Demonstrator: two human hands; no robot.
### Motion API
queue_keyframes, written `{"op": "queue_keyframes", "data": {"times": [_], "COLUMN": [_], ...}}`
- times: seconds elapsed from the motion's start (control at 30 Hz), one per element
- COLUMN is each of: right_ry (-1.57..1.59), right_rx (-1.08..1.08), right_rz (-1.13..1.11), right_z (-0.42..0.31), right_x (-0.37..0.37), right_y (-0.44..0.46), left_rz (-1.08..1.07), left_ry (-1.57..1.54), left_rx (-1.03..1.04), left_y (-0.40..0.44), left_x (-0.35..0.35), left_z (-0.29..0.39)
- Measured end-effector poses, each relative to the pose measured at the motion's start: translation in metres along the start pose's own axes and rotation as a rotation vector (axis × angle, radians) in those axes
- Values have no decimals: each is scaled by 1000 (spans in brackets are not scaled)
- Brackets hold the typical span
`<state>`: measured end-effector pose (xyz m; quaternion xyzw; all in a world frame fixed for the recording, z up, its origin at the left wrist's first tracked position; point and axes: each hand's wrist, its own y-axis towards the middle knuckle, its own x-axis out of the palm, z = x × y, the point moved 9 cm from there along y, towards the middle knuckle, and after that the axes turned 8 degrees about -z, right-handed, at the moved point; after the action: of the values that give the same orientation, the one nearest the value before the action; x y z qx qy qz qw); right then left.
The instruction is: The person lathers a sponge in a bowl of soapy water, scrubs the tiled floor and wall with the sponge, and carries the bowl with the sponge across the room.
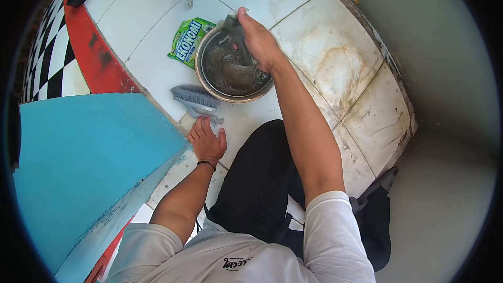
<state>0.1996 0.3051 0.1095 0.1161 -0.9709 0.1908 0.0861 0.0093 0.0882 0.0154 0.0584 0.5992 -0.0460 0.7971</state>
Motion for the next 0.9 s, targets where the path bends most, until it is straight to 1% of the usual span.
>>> {"op": "queue_keyframes", "data": {"times": [0.07,0.1,0.17,0.27,0.37,0.47,0.57,0.67,0.77,0.87,0.9], "right_ry": [-71,-153,-245,-342,-323,-304,-278,-286,-463,-980,-1105], "right_rx": [-19,33,54,69,68,56,38,68,59,180,63], "right_rz": [90,104,92,211,200,298,277,246,240,-27,-1], "right_z": [-8,-9,-25,-21,-16,-8,0,8,11,12,17], "right_x": [-5,-11,1,-4,-5,-14,-15,-13,-14,8,10], "right_y": [6,-10,-15,-8,-5,0,7,13,18,22,23], "left_rz": [-3,-19,0,-7,-12,-5,-9,-16,21,19,18], "left_ry": [21,-24,-8,-2,0,1,2,6,17,12,9], "left_rx": [-10,-17,-9,-15,-19,-13,-15,-21,-14,-16,-16], "left_y": [5,-8,-4,-2,-3,-2,-2,-2,-2,-2,-2], "left_x": [-4,5,1,-1,1,1,2,3,0,0,0], "left_z": [-4,13,8,4,3,3,3,2,3,2,2]}}
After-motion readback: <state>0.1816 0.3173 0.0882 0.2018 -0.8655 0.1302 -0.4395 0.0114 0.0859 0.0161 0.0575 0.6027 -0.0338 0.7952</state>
